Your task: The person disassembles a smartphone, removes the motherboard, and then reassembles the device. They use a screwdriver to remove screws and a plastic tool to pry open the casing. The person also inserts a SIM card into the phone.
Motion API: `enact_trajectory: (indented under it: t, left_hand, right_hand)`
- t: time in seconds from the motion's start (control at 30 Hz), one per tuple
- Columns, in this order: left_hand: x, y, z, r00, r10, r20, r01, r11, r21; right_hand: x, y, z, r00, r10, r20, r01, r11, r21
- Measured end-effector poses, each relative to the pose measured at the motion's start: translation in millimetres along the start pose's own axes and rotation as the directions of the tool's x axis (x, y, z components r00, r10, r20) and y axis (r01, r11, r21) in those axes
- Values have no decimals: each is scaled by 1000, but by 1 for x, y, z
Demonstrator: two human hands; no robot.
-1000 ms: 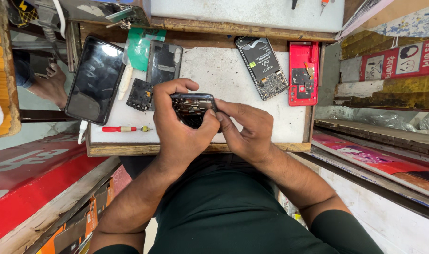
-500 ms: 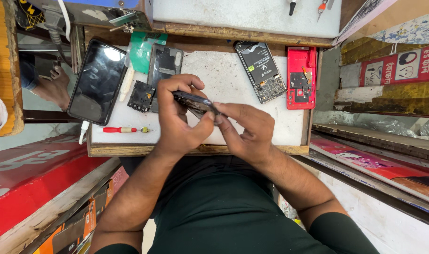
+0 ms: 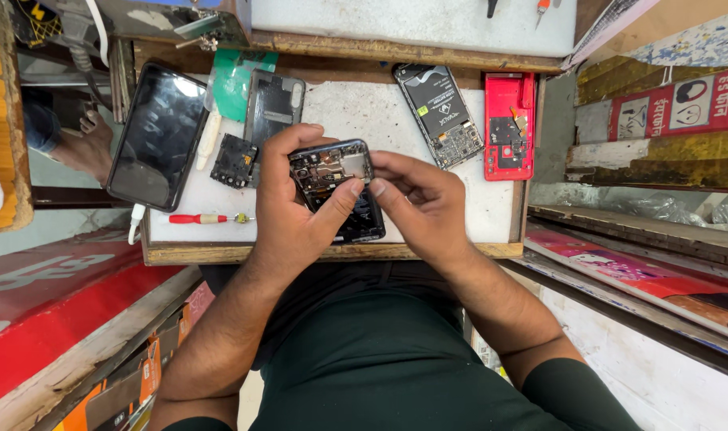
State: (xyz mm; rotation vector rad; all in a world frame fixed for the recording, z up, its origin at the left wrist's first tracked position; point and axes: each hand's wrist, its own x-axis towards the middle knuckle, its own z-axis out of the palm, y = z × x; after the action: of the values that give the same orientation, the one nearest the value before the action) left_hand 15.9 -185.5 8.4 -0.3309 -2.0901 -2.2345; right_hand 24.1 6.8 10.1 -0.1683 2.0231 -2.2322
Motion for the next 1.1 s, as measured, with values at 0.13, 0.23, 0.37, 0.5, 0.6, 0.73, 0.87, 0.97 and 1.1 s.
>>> enact_trajectory:
  t: [0.13, 0.23, 0.37, 0.5, 0.6, 0.73, 0.87, 0.97, 1.1]
  left_hand:
    - [-6, 10, -3, 1000, -8, -25, 9, 999, 43]
    - [-8, 13, -3, 999, -29, -40, 30, 999, 17]
    - [-8, 11, -3, 995, -83, -58, 74, 987, -144]
    - [-9, 5, -7, 993, -116, -36, 103, 959, -263]
    - [-12, 0, -6, 996, -71, -47, 57, 965, -258]
    - [-15, 0, -2, 996, -52, -76, 34, 975, -219]
    - [-12, 1, -2, 995, -88, -40, 75, 965, -251]
    - [-13, 1, -4, 991, -135, 12, 131, 934, -331]
    - [-21, -4, -4, 987, -157, 35, 161, 952, -260]
  right_hand:
    - [-2, 7, -4, 999, 40, 19, -41, 998, 53]
    - [-4, 8, -3, 998, 47, 35, -50, 995, 85]
    - [-6, 5, 3, 999, 44, 26, -46, 997, 62]
    - [-8, 0, 7, 999, -28, 39, 30, 998, -59]
    - [-6, -2, 8, 992, -91, 89, 107, 974, -197]
    - [-1, 2, 13, 989, -137, 61, 147, 966, -213]
    - [3, 5, 13, 985, -162, 54, 169, 969, -178]
    - [5, 6, 11, 987, -152, 45, 157, 979, -132]
    - [6, 10, 5, 1000, -22, -2, 22, 999, 46]
